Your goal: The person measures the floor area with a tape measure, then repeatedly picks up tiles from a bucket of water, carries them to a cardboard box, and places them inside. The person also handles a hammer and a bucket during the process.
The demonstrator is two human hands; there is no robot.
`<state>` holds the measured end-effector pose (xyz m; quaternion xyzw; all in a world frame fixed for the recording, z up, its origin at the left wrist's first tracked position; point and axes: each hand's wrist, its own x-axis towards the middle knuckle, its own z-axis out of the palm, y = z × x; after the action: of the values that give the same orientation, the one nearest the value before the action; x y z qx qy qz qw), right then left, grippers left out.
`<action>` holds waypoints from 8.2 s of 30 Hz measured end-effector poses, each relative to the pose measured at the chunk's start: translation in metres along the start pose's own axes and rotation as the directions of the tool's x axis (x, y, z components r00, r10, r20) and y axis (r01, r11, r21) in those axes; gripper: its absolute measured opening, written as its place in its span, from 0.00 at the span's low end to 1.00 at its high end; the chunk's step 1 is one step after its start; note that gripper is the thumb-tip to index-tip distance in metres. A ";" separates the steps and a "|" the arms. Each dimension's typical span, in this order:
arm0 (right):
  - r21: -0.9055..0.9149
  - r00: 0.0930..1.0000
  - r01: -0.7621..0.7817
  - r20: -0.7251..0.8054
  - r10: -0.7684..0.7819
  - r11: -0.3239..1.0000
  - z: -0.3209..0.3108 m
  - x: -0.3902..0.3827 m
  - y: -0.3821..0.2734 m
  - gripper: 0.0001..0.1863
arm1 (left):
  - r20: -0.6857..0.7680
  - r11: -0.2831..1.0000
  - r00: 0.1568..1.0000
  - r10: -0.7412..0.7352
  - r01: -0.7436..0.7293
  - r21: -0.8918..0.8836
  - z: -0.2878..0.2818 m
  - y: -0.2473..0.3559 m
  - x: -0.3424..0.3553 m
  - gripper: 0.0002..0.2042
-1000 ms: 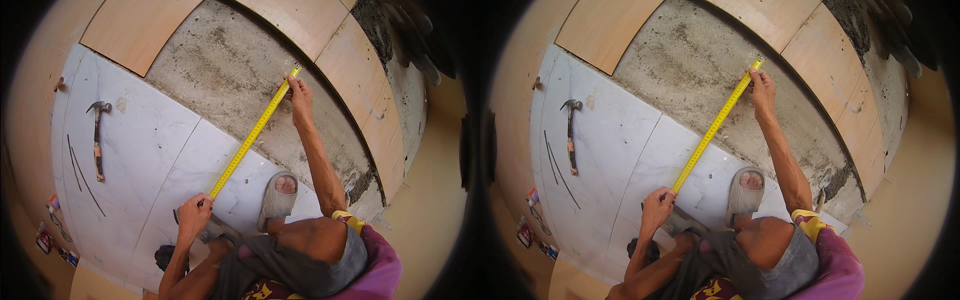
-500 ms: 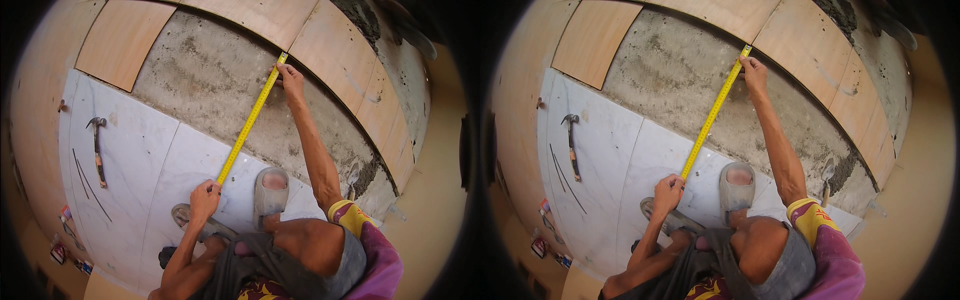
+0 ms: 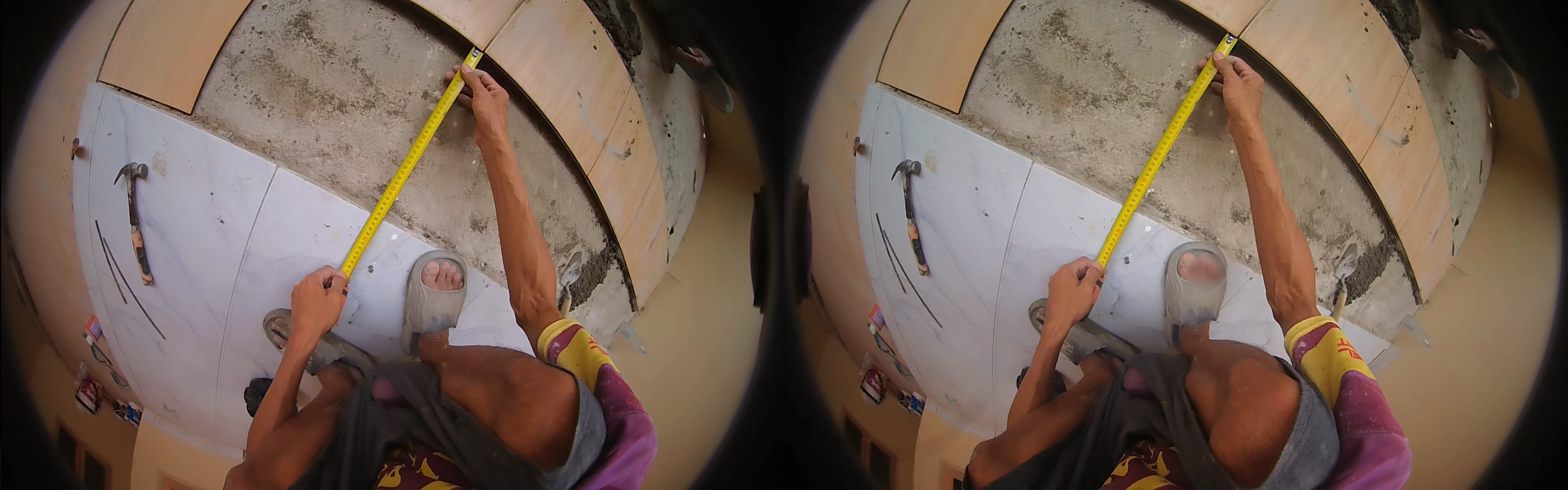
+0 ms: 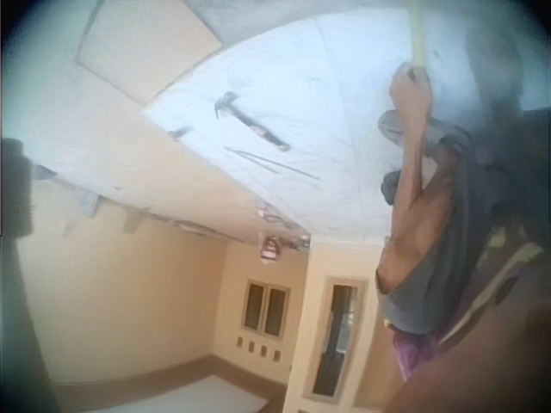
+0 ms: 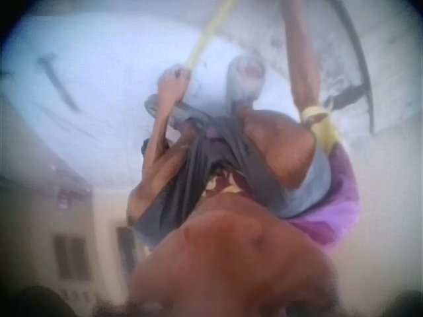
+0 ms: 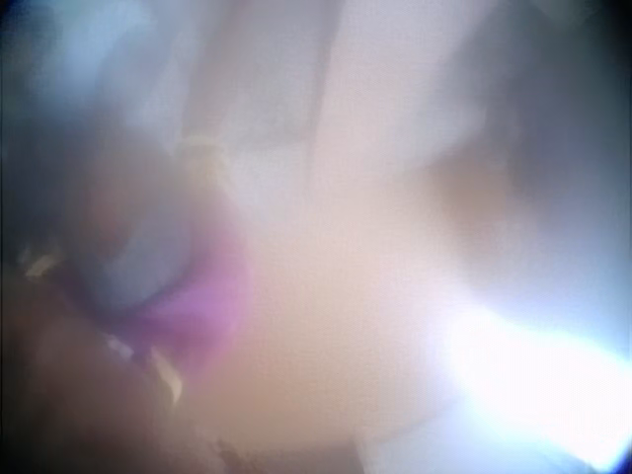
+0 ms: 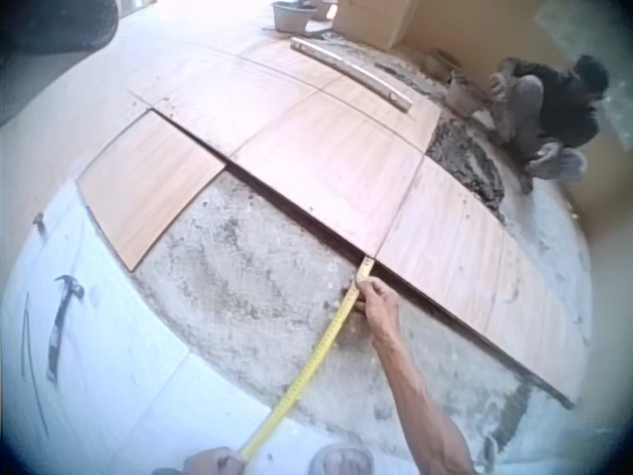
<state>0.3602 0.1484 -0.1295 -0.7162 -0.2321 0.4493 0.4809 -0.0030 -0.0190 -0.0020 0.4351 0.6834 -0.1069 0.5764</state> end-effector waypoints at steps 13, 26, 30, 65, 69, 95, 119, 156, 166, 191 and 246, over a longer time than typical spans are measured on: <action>0.020 0.997 0.008 0.080 -0.009 1.000 -0.008 0.006 -0.004 0.16 | -0.022 0.988 0.999 0.048 -0.044 0.149 -0.014 -0.005 0.004 0.13; 0.021 0.999 -0.017 0.037 0.016 1.000 -0.012 0.012 0.004 0.15 | 0.010 0.989 1.000 0.007 -0.008 0.145 -0.010 -0.006 0.009 0.13; 0.004 0.999 0.003 0.034 -0.004 1.000 -0.008 0.009 0.004 0.15 | -0.034 0.990 0.998 0.060 -0.055 0.130 -0.006 -0.014 0.013 0.13; 0.182 0.964 0.215 0.121 -0.239 0.960 -0.002 -0.056 -0.294 0.14 | 0.527 0.891 0.810 0.257 0.013 -0.455 -0.211 0.078 -0.066 0.37; 0.194 0.953 0.238 0.142 -0.267 0.952 0.005 -0.090 -0.370 0.16 | 0.383 0.919 0.874 0.298 -0.154 -0.363 -0.289 0.132 -0.115 0.40; -0.473 0.883 -0.254 0.241 0.402 0.843 -0.187 -0.585 -0.522 0.13 | 0.034 0.243 0.992 0.120 0.004 -0.970 -0.258 0.125 -0.782 0.32; -0.779 0.674 -0.262 0.275 0.685 0.570 0.027 -0.610 -0.604 0.14 | -0.128 -0.206 0.976 -0.175 -0.164 -0.965 -0.535 -0.056 -0.710 0.15; -0.384 0.861 -0.501 -0.130 0.491 0.776 0.738 -0.273 -0.821 0.21 | -0.264 0.696 0.953 0.146 -0.289 -0.658 -1.618 0.436 -0.179 0.14; -0.278 0.710 -0.693 -0.100 0.697 0.665 0.778 -0.056 -0.926 0.16 | 0.216 0.729 0.976 0.011 0.140 -0.670 -1.534 0.561 -0.078 0.12; 0.261 0.598 -0.534 -0.556 0.577 0.804 0.692 0.427 -1.083 0.10 | 0.329 0.843 0.913 0.240 -0.364 0.396 -1.484 1.355 0.213 0.27; 0.349 0.316 -0.459 -0.795 0.518 0.817 0.155 0.915 -0.832 0.21 | 0.836 -0.338 0.546 -0.059 -0.799 0.498 -0.920 1.592 0.404 0.42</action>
<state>0.7553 1.2799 0.2123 -0.8617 0.2818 0.1572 0.3917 0.5178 1.7206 0.4956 0.8585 -0.0729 -0.4622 0.2099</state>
